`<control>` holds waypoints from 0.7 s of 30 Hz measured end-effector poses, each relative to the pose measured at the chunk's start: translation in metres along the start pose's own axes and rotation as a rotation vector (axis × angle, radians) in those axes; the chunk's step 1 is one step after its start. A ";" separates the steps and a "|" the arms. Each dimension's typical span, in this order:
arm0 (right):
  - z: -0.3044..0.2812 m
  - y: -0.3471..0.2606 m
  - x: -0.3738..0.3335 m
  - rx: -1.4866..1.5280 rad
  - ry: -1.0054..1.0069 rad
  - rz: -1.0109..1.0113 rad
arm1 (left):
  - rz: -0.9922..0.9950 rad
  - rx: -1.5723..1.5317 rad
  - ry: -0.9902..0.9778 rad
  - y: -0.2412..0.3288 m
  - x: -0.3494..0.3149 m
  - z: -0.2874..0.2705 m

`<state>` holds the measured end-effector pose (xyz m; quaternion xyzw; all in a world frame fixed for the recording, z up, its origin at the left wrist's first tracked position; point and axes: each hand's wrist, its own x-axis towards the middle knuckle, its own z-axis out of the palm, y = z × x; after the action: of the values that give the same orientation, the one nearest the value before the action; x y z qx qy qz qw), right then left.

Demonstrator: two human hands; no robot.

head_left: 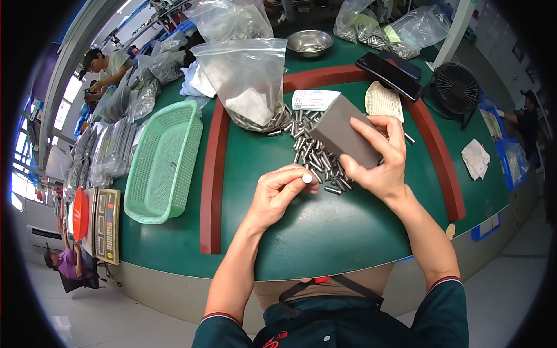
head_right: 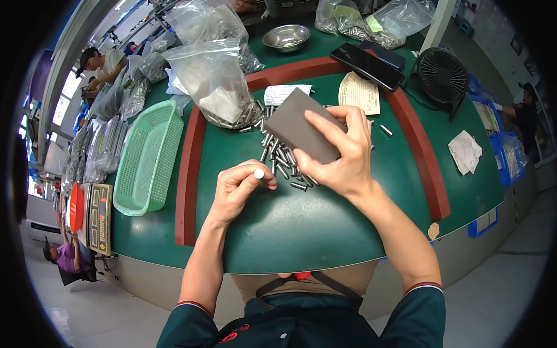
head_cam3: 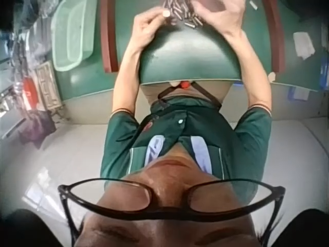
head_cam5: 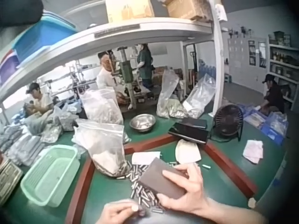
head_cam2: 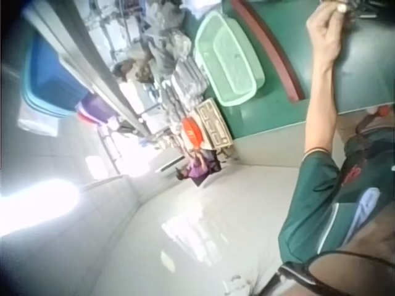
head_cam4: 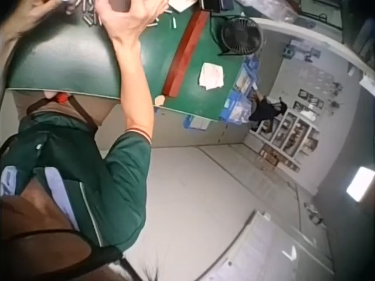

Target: Sanding individual metal pins with a hand sanding block at a workbench.

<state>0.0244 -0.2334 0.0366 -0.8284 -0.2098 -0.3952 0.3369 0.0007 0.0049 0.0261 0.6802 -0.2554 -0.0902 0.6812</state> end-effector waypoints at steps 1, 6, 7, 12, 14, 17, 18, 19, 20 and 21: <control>-0.007 -0.010 0.004 0.085 -0.001 -0.104 | 0.004 -0.004 0.004 -0.001 -0.001 0.003; -0.002 -0.036 0.000 0.292 -0.082 -0.163 | -0.066 -0.101 0.061 -0.008 -0.011 0.007; 0.003 -0.019 -0.001 0.155 -0.066 -0.001 | -0.017 -0.127 -0.012 -0.005 -0.004 0.006; 0.000 -0.011 0.001 0.194 -0.018 0.141 | 0.035 0.082 0.041 0.003 0.002 0.011; -0.006 -0.037 0.000 0.303 -0.092 -0.026 | 0.067 0.130 0.184 -0.001 -0.001 0.011; -0.003 -0.041 -0.001 0.251 -0.161 -0.121 | 0.010 0.198 0.276 -0.007 -0.006 0.013; 0.002 -0.031 -0.002 0.174 -0.095 0.004 | 0.077 0.208 0.228 -0.004 -0.002 0.011; 0.007 -0.017 -0.002 0.044 -0.027 0.106 | 0.145 0.221 0.186 -0.002 0.003 0.010; 0.006 -0.005 -0.004 -0.035 0.006 0.118 | 0.142 0.193 0.195 -0.002 0.002 0.010; 0.000 -0.007 -0.002 -0.009 -0.006 0.049 | 0.149 0.188 0.189 -0.004 0.003 0.009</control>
<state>0.0186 -0.2284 0.0377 -0.8361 -0.1886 -0.3852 0.3421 0.0001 -0.0051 0.0223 0.7256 -0.2470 0.0494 0.6404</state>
